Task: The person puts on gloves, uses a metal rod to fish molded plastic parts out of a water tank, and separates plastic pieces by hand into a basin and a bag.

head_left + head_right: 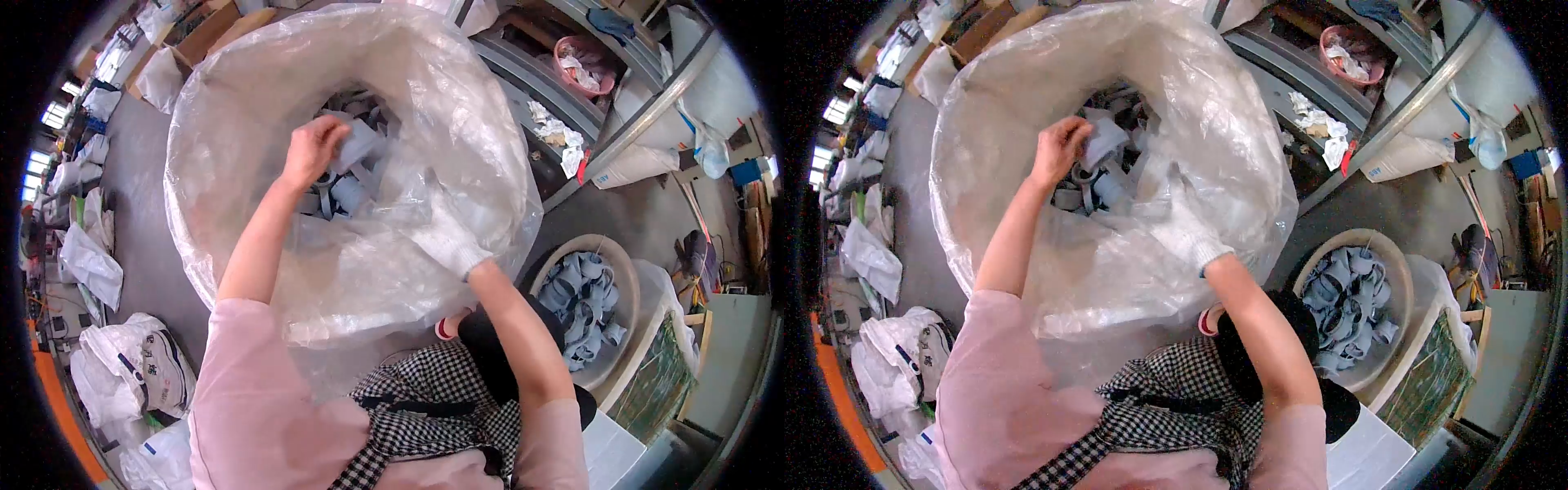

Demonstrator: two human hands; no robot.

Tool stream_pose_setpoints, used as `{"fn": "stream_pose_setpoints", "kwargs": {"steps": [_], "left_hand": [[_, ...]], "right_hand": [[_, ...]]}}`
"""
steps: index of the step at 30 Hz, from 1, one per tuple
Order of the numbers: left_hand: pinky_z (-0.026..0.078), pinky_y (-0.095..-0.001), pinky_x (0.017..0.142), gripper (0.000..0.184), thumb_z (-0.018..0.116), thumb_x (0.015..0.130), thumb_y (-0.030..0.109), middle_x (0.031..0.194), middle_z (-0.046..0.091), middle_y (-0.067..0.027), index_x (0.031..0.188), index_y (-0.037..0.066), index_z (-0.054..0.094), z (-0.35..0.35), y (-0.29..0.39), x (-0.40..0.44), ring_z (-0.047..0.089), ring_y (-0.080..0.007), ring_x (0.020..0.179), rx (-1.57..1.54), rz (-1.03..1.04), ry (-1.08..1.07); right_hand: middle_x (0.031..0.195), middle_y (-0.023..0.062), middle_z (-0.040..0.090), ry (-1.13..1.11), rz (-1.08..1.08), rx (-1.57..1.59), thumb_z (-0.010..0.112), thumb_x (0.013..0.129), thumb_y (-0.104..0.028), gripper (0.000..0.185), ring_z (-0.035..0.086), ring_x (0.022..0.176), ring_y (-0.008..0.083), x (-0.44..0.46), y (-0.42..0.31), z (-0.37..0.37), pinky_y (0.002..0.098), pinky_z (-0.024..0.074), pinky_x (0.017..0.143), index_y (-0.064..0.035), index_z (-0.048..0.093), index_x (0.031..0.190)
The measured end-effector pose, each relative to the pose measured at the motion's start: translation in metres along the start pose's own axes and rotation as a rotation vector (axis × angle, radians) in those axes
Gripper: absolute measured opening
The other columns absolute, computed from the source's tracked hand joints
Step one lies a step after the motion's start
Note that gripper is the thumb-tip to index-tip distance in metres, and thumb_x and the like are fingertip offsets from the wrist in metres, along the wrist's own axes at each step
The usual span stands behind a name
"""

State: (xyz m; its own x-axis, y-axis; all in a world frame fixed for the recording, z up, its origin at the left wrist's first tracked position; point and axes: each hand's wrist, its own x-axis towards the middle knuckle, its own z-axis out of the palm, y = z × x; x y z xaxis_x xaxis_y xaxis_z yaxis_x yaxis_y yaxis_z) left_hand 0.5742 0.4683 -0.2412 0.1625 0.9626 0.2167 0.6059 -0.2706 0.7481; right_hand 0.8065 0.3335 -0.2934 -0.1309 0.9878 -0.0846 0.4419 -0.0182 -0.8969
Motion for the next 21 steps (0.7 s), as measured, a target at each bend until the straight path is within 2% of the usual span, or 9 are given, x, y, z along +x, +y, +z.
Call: {"fn": "stream_pose_setpoints", "kwargs": {"steps": [1, 2, 3, 4, 7, 9, 13, 16, 21], "left_hand": [[0.047, -0.0297, 0.056, 0.019, 0.065, 0.088, 0.017, 0.070, 0.060, -0.0099, 0.092, -0.001, 0.064, 0.000, 0.015, -0.009, 0.056, -0.0157, 0.059, 0.065, 0.181, -0.006], [0.046, -0.0311, 0.057, 0.018, 0.065, 0.088, 0.017, 0.070, 0.059, -0.0126, 0.090, -0.001, 0.063, 0.000, 0.030, -0.018, 0.055, -0.0189, 0.059, 0.127, 0.362, -0.013], [0.044, -0.0330, 0.058, 0.018, 0.064, 0.088, 0.016, 0.070, 0.055, -0.0163, 0.086, -0.001, 0.062, 0.000, 0.046, -0.027, 0.052, -0.0239, 0.061, 0.124, 0.410, -0.019], [0.042, -0.0329, 0.054, 0.018, 0.063, 0.089, 0.016, 0.069, 0.052, -0.0163, 0.084, -0.001, 0.060, 0.001, 0.059, -0.037, 0.050, -0.0200, 0.056, 0.081, 0.425, -0.011], [0.041, -0.0301, 0.049, 0.022, 0.060, 0.092, 0.018, 0.066, 0.055, -0.0128, 0.082, -0.001, 0.060, -0.004, 0.083, -0.057, 0.052, -0.0147, 0.052, 0.018, 0.299, -0.063], [0.041, -0.0254, 0.045, 0.029, 0.053, 0.097, 0.023, 0.065, 0.058, -0.0068, 0.082, -0.001, 0.062, -0.013, 0.097, -0.065, 0.052, -0.0096, 0.050, -0.309, -0.180, -0.297], [0.039, -0.0214, 0.041, 0.036, 0.044, 0.101, 0.026, 0.082, 0.068, -0.0091, 0.092, -0.004, 0.063, -0.020, 0.098, -0.075, 0.048, -0.0073, 0.047, -0.680, -0.220, -0.371], [0.036, -0.0207, 0.041, 0.032, 0.045, 0.100, 0.024, 0.090, 0.070, -0.0100, 0.096, -0.002, 0.063, -0.034, 0.102, -0.077, 0.043, -0.0063, 0.045, -0.721, -0.180, -0.293], [0.032, -0.0217, 0.047, 0.022, 0.064, 0.089, 0.021, 0.069, 0.063, 0.0016, 0.077, 0.002, 0.068, -0.039, 0.117, -0.089, 0.040, -0.0038, 0.050, -0.542, -0.165, -0.212]], "right_hand": [[0.138, 0.0183, 0.042, 0.042, -0.028, -0.157, 0.068, 0.082, -0.019, 0.084, 0.041, 0.127, 0.0289, 0.010, -0.007, 0.008, 0.0375, 0.0328, 0.107, -0.0060, 0.018, 0.147], [0.141, 0.0205, 0.036, 0.051, -0.044, -0.089, 0.075, 0.072, -0.030, 0.102, 0.039, 0.129, 0.0310, 0.022, -0.003, 0.020, 0.0386, 0.0323, 0.108, -0.0045, 0.012, 0.148], [0.143, 0.0215, 0.033, 0.060, -0.052, -0.059, 0.079, 0.068, -0.036, 0.112, 0.038, 0.130, 0.0320, 0.022, -0.010, 0.026, 0.0392, 0.0321, 0.108, -0.0038, 0.008, 0.148], [0.145, 0.0226, 0.029, 0.068, -0.060, -0.029, 0.082, 0.063, -0.041, 0.122, 0.037, 0.130, 0.0330, 0.023, -0.016, 0.032, 0.0398, 0.0319, 0.109, -0.0031, 0.005, 0.149], [0.134, 0.0168, 0.041, 0.194, -0.027, 0.392, 0.088, 0.059, -0.022, 0.112, 0.044, 0.123, 0.0285, -0.008, -0.084, 0.020, 0.0393, 0.0388, 0.103, -0.0018, 0.018, 0.145], [0.133, 0.0159, 0.042, 0.104, -0.020, 0.526, 0.087, 0.061, -0.018, 0.106, 0.046, 0.121, 0.0267, -0.022, -0.088, 0.016, 0.0380, 0.0411, 0.100, -0.0016, 0.022, 0.143], [0.131, 0.0144, 0.045, 0.118, -0.064, 0.546, 0.084, 0.064, -0.009, 0.092, 0.050, 0.116, 0.0239, -0.044, -0.074, 0.012, 0.0362, 0.0457, 0.095, -0.0012, 0.030, 0.139], [0.130, 0.0141, 0.047, 0.202, -0.115, 0.571, 0.086, 0.064, -0.017, 0.097, 0.048, 0.119, 0.0230, -0.055, -0.075, 0.007, 0.0352, 0.0408, 0.101, -0.0004, 0.029, 0.141], [0.133, 0.0143, 0.043, 0.198, -0.144, 0.502, 0.086, 0.064, -0.017, 0.098, 0.046, 0.121, 0.0251, -0.068, -0.090, -0.002, 0.0358, 0.0397, 0.102, -0.0012, 0.029, 0.141]]}}
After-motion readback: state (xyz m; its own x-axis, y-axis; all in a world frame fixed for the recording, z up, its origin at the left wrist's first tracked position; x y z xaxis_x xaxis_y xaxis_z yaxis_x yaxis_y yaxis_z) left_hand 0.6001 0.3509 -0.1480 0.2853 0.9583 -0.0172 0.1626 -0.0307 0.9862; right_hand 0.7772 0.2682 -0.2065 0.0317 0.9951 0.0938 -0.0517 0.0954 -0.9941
